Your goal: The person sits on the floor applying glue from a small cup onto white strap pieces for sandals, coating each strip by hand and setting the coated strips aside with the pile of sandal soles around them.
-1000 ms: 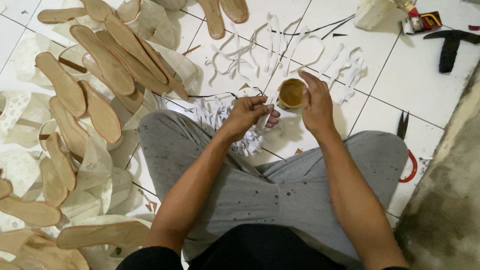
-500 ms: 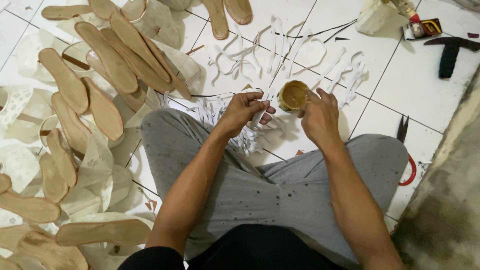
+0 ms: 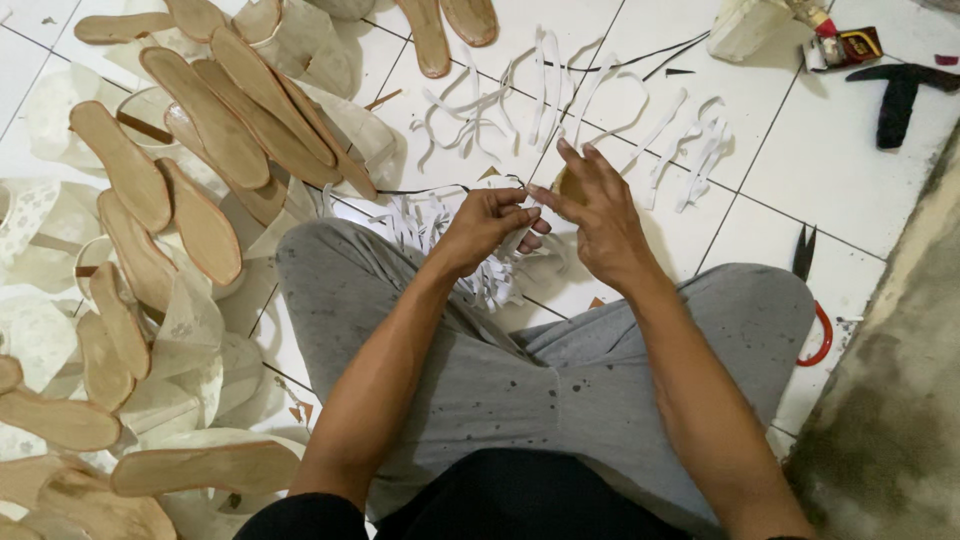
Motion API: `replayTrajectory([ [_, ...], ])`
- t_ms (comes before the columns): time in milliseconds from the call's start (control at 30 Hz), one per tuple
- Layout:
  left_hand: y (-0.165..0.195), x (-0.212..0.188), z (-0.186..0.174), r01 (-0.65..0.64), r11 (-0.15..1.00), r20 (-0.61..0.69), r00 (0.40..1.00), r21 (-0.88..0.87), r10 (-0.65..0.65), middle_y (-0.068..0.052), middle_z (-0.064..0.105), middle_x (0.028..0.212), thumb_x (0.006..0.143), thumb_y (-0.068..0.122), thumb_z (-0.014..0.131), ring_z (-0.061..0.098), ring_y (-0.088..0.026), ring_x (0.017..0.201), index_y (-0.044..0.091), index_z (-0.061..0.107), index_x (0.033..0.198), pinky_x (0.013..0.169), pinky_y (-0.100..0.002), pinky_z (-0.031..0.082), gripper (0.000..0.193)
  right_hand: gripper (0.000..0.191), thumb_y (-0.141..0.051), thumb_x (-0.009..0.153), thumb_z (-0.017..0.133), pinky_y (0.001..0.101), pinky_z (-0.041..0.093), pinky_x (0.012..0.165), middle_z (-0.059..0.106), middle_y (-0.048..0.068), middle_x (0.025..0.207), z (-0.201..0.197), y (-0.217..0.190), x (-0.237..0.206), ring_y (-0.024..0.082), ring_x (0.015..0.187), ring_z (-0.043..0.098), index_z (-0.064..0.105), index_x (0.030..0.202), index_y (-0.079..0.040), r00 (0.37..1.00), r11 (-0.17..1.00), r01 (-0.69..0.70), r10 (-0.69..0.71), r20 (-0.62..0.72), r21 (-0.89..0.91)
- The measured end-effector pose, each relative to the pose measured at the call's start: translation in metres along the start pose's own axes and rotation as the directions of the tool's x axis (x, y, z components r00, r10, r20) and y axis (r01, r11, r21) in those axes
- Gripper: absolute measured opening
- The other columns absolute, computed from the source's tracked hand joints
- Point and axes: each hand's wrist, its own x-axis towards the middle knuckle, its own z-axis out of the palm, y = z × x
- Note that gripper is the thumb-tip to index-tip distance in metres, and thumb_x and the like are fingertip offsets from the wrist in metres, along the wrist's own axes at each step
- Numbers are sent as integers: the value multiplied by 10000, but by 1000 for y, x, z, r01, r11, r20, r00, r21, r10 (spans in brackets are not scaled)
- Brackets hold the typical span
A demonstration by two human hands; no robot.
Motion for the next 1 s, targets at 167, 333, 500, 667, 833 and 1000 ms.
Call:
replayTrajectory([
  [167, 1, 0, -1, -13, 997, 4, 1000, -75, 13, -195, 754, 939, 1002, 51, 631, 713, -187, 725, -138, 529, 1326, 654, -315, 602, 389, 828, 224, 773, 465, 491, 352, 1222, 349, 151, 1645, 7, 9, -2, 423, 1461, 371, 666, 1405, -274, 995, 996, -76, 80, -58, 55],
  [333, 2, -1, 2, 21, 988, -21, 999, -155, -24, -190, 744, 958, 1027, 75, 623, 737, -203, 786, -135, 554, 1272, 692, -323, 616, 329, 670, 145, 900, 536, 431, 425, 1280, 424, 74, 1654, 23, 22, -7, 328, 1507, 464, 635, 1374, -317, 989, 998, -54, 57, -134, 24],
  [500, 3, 5, 8, -90, 964, -106, 992, -251, 66, -159, 756, 1032, 1034, 92, 627, 700, -178, 792, -39, 388, 1525, 705, -303, 578, 562, 826, -143, 1030, 612, 440, 500, 1131, 390, 180, 1627, 49, 3, -8, 269, 1322, 559, 96, 1673, -180, 954, 217, -195, 270, 134, 956],
  [667, 7, 0, 5, -284, 907, -240, 947, -312, 214, -162, 701, 1111, 1026, 87, 656, 694, -195, 946, 50, 174, 1674, 824, -342, 605, 809, 1078, -138, 933, 752, 381, 587, 1013, 467, 197, 1481, 50, -14, -1, 225, 1180, 627, -41, 1662, -177, 959, 2, -209, 198, 204, 978],
  [833, 14, 8, -2, -358, 867, -442, 878, -348, 185, -237, 699, 1145, 999, 110, 607, 728, -308, 1007, 52, 66, 1625, 865, -424, 642, 829, 1090, -7, 818, 762, 352, 656, 900, 564, 219, 1328, 46, -22, -3, 244, 1003, 728, 33, 1612, -169, 888, 98, -425, 239, 393, 900],
  [1000, 12, 8, -11, -476, 807, -550, 802, -351, 234, -246, 672, 1198, 1002, 91, 603, 710, -325, 1065, 23, 70, 1617, 884, -474, 643, 816, 985, 47, 918, 691, 334, 628, 816, 585, 236, 1294, 46, -16, -4, 222, 946, 719, 80, 1666, -147, 884, 60, -401, 286, 369, 914],
])
